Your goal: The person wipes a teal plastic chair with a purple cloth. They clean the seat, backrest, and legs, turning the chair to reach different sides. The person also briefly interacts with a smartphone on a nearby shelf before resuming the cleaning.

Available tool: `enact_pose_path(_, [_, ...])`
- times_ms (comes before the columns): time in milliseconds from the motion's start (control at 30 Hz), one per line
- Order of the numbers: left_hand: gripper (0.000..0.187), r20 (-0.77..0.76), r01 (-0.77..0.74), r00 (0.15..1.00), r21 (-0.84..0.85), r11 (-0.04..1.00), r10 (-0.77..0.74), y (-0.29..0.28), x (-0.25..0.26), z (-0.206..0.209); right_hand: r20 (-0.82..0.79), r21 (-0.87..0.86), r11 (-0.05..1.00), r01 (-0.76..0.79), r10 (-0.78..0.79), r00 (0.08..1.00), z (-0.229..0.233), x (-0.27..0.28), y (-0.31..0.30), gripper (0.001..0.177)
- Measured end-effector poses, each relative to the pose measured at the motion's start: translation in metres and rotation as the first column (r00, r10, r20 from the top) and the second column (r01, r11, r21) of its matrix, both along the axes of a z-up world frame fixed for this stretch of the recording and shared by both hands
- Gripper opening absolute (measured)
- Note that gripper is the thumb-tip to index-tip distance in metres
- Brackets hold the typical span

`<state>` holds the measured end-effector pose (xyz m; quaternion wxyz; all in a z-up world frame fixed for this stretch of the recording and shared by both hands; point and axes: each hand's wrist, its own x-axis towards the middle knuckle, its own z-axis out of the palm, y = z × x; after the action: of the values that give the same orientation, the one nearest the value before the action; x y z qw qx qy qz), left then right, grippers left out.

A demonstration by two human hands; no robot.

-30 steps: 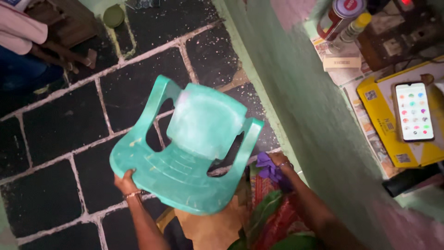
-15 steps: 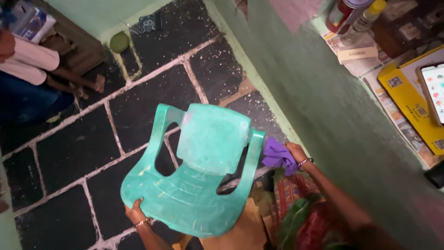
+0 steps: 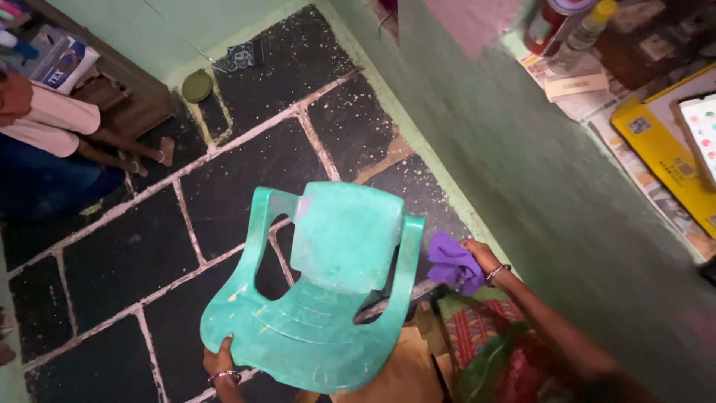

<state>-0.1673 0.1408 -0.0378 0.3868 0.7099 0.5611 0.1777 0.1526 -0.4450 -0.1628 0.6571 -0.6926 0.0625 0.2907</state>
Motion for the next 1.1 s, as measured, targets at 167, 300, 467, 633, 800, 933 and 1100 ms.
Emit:
enact_pose_path(167, [0.107,-0.589,-0.089,0.756,0.338,0.937,0.284,-0.016,0.031,0.0,-0.444,0.223,0.962,0.159,-0.045,0.895,0.024,0.002,0.005,0.047])
enact_pose_path(300, [0.096,-0.465,0.199,0.883,0.499,0.843,0.067,-0.077,0.074,-0.024,-0.338,0.346,0.938,0.025,0.1,0.936,0.043,0.005,0.013,0.053])
enact_pose_path(467, [0.039,0.12,0.399,0.875,0.373,0.838,-0.47,-0.203,0.155,-0.049,-0.453,0.66,0.749,0.065,0.327,0.83,0.047,0.01,0.032,0.053])
enact_pose_path(633, [0.064,0.411,0.618,0.787,-0.523,0.587,-0.461,-0.303,0.201,-0.044,-0.432,0.806,0.589,0.061,0.513,0.742,0.084,0.01,0.043,0.055])
enact_pose_path(800, [0.045,0.753,0.706,0.642,-0.509,0.493,-0.141,-0.348,0.221,0.004,-0.456,0.775,0.631,0.037,0.516,0.725,0.121,0.014,0.029,0.059])
enact_pose_path(933, [0.034,0.716,0.692,0.585,-0.196,0.695,-0.381,-0.371,0.232,0.043,-0.364,0.699,0.708,-0.104,0.478,0.8,0.129,0.01,0.007,0.066])
enact_pose_path(1100, [0.044,0.449,0.663,0.625,0.128,0.738,-0.639,-0.403,0.23,0.094,0.094,0.503,0.789,-0.352,0.355,0.93,0.136,0.021,-0.007,0.061])
